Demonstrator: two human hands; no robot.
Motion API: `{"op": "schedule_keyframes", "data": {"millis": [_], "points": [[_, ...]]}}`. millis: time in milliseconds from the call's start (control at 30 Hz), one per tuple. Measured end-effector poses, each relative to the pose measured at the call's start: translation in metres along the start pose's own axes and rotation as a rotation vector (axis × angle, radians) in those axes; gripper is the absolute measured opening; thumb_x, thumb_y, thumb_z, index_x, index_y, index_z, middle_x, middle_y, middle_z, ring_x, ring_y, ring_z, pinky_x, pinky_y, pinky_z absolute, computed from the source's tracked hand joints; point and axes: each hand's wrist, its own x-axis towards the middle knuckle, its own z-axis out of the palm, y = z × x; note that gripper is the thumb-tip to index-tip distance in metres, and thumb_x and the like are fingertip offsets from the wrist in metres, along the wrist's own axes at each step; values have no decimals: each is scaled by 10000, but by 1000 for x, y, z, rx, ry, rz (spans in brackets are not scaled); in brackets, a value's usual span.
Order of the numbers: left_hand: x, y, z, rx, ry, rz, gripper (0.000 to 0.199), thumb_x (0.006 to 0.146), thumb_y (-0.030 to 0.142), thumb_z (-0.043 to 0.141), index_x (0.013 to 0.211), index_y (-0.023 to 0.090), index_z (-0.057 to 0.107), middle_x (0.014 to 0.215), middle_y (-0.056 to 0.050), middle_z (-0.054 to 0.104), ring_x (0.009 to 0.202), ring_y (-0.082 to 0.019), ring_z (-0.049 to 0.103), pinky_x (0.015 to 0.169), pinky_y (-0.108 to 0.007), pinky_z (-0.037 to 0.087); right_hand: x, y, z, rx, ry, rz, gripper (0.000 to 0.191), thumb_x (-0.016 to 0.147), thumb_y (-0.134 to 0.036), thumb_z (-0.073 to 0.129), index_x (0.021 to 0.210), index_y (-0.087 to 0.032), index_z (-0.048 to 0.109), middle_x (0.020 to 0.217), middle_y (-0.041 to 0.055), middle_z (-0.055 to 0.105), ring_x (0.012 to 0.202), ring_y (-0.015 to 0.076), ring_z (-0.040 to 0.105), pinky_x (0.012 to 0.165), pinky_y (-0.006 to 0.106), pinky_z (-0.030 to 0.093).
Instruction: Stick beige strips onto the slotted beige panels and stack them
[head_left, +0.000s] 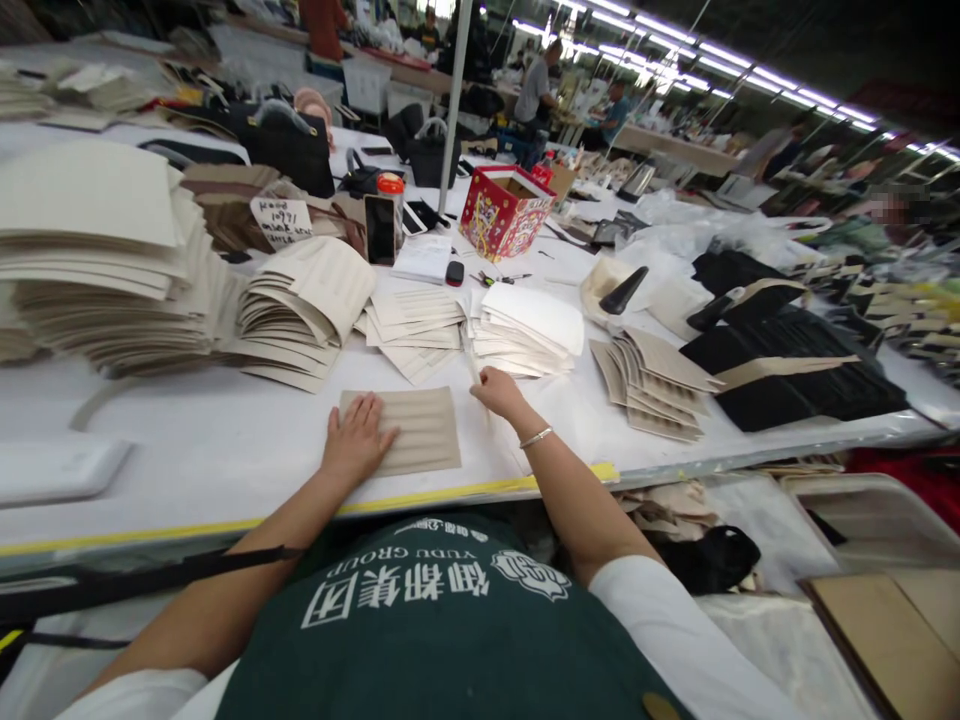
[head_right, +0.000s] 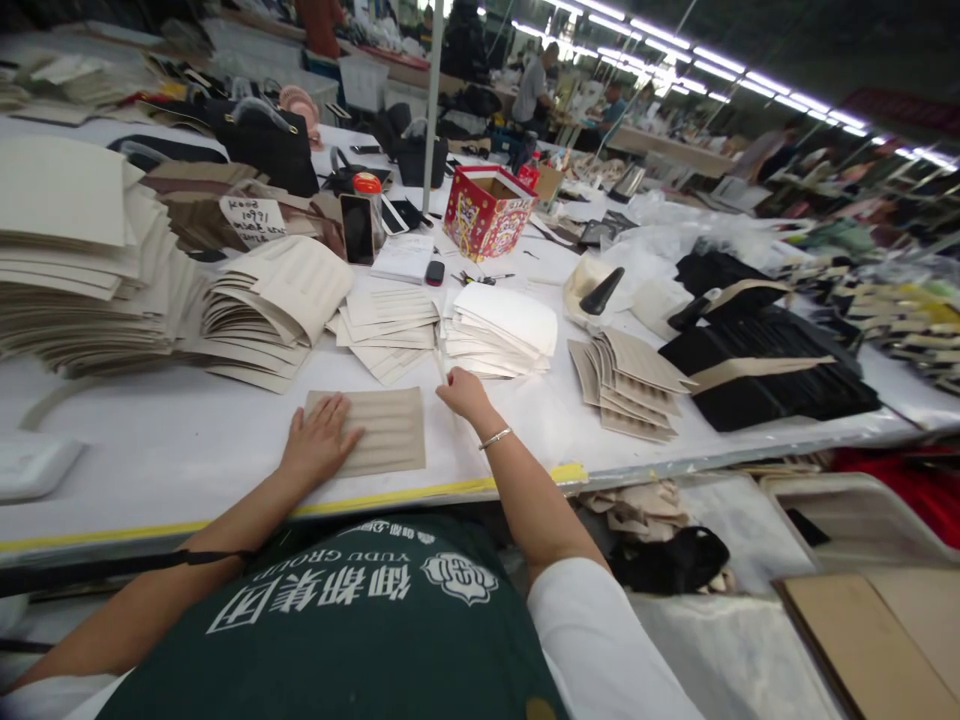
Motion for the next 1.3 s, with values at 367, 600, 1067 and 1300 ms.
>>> {"op": "schedule_keyframes", "data": {"millis": [367, 600, 1067, 1300], "points": [[-2, -1, 4, -81, 50, 2, 533, 894, 351, 244, 1367, 135, 365, 1442, -110, 316, 1327, -254, 267, 1065, -544, 172, -12, -51, 15, 101, 143, -175, 225, 851, -187, 412, 778, -132, 618, 649, 55, 660, 716, 160, 640, 709, 210, 448], [1, -10, 1, -95, 19, 9, 506, 903, 304, 243, 1352, 115, 381, 1438, -129, 318, 1327, -272, 272, 1052, -534, 217, -98, -36, 17, 149, -179, -95, 292, 840, -253, 451, 635, -130, 618, 504, 63, 617, 603, 183, 637, 644, 251, 492], [-25, -49, 4, -55, 115, 112, 471, 876, 226, 298, 1315, 140, 446, 1409, -67, 385, 1294, -238, 338, 1075, -408, 232, -25, -155, 50, 231, 109, -223, 193, 827, -203, 459, 806, -133, 638, 728, 65, 680, 797, 159, 650, 722, 207, 486], [-23, -51, 7, -87, 103, 84, 490, 852, 188, 310, 1324, 147, 436, 1421, -54, 367, 1305, -235, 315, 1078, -416, 207, -74, -143, 60, 19, -37, -342, 257, 841, -231, 456, 736, -122, 664, 634, 75, 661, 758, 171, 639, 690, 199, 457]]}}
